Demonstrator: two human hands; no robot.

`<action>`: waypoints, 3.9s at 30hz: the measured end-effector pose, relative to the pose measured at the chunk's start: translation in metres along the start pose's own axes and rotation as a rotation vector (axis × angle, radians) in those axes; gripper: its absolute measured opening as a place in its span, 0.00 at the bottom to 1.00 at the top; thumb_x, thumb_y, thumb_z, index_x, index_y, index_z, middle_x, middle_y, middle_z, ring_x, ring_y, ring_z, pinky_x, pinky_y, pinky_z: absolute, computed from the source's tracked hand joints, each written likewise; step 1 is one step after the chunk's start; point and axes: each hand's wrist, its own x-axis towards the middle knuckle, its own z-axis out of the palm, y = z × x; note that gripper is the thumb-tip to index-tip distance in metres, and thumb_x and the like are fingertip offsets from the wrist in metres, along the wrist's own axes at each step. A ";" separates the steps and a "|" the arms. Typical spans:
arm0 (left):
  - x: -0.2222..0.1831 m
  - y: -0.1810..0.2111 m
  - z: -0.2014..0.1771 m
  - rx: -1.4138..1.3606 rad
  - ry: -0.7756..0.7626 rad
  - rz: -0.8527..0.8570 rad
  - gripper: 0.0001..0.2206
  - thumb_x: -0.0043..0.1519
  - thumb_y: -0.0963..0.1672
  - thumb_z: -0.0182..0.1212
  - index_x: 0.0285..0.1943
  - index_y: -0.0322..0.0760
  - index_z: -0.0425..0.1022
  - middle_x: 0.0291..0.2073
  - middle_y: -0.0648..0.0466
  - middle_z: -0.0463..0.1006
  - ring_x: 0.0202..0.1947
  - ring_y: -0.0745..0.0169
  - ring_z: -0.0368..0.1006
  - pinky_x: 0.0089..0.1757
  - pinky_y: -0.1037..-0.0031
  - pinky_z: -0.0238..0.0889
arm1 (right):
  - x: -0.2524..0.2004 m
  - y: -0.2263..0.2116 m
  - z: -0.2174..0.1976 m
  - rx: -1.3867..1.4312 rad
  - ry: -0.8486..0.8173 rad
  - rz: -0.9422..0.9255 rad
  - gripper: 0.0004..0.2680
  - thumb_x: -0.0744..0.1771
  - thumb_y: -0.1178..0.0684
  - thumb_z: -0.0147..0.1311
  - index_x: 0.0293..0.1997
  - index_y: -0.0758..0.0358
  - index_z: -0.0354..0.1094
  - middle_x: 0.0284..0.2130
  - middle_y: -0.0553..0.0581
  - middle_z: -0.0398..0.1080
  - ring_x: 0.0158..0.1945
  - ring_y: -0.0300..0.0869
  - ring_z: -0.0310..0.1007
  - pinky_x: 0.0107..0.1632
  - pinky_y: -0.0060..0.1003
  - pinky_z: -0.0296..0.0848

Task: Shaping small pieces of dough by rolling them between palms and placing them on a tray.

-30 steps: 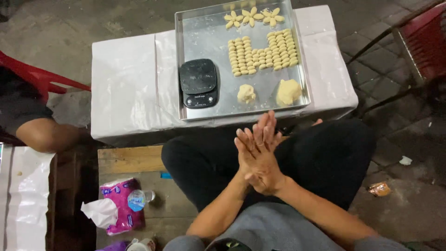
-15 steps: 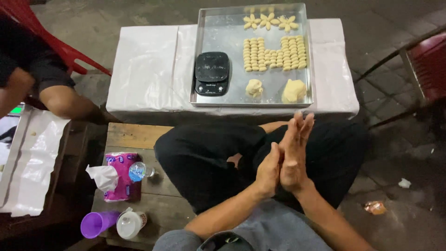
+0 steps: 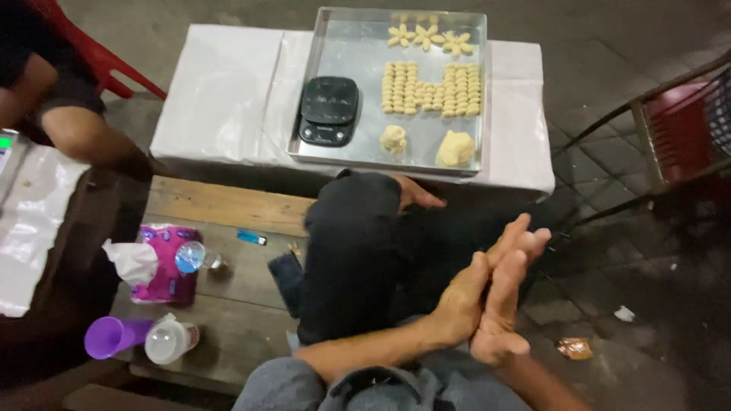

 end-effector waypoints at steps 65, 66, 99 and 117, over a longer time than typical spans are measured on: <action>0.167 -0.169 -0.125 -0.212 0.027 -0.091 0.14 0.71 0.37 0.51 0.65 0.26 0.71 0.54 0.38 0.79 0.51 0.54 0.77 0.52 0.65 0.72 | 0.155 -0.282 0.000 -2.697 0.312 -0.280 0.22 0.78 0.34 0.31 0.82 0.52 0.47 0.78 0.52 0.46 0.81 0.59 0.43 0.78 0.64 0.35; 0.174 -0.160 -0.139 -0.209 0.023 -0.097 0.14 0.71 0.37 0.51 0.65 0.26 0.71 0.54 0.38 0.79 0.51 0.54 0.77 0.52 0.65 0.72 | 0.160 -0.256 -0.001 -2.696 0.316 -0.290 0.22 0.78 0.34 0.31 0.82 0.52 0.47 0.78 0.52 0.46 0.81 0.59 0.43 0.78 0.64 0.35; 0.417 -0.209 -0.267 1.424 0.211 0.453 0.08 0.52 0.32 0.60 0.31 0.32 0.69 0.36 0.49 0.64 0.33 0.50 0.60 0.19 0.63 0.54 | 0.185 -0.246 0.005 -3.545 -0.497 0.195 0.10 0.73 0.61 0.47 0.59 0.74 0.72 0.52 0.69 0.75 0.41 0.55 0.78 0.47 0.46 0.77; 0.248 -0.170 -0.331 1.171 0.137 0.346 0.32 0.63 0.34 0.65 0.77 0.41 0.62 0.69 0.41 0.65 0.64 0.34 0.63 0.64 0.59 0.60 | 0.165 -0.239 -0.171 -3.467 -0.345 0.740 0.14 0.64 0.53 0.75 0.47 0.70 0.77 0.36 0.64 0.74 0.40 0.62 0.79 0.37 0.48 0.79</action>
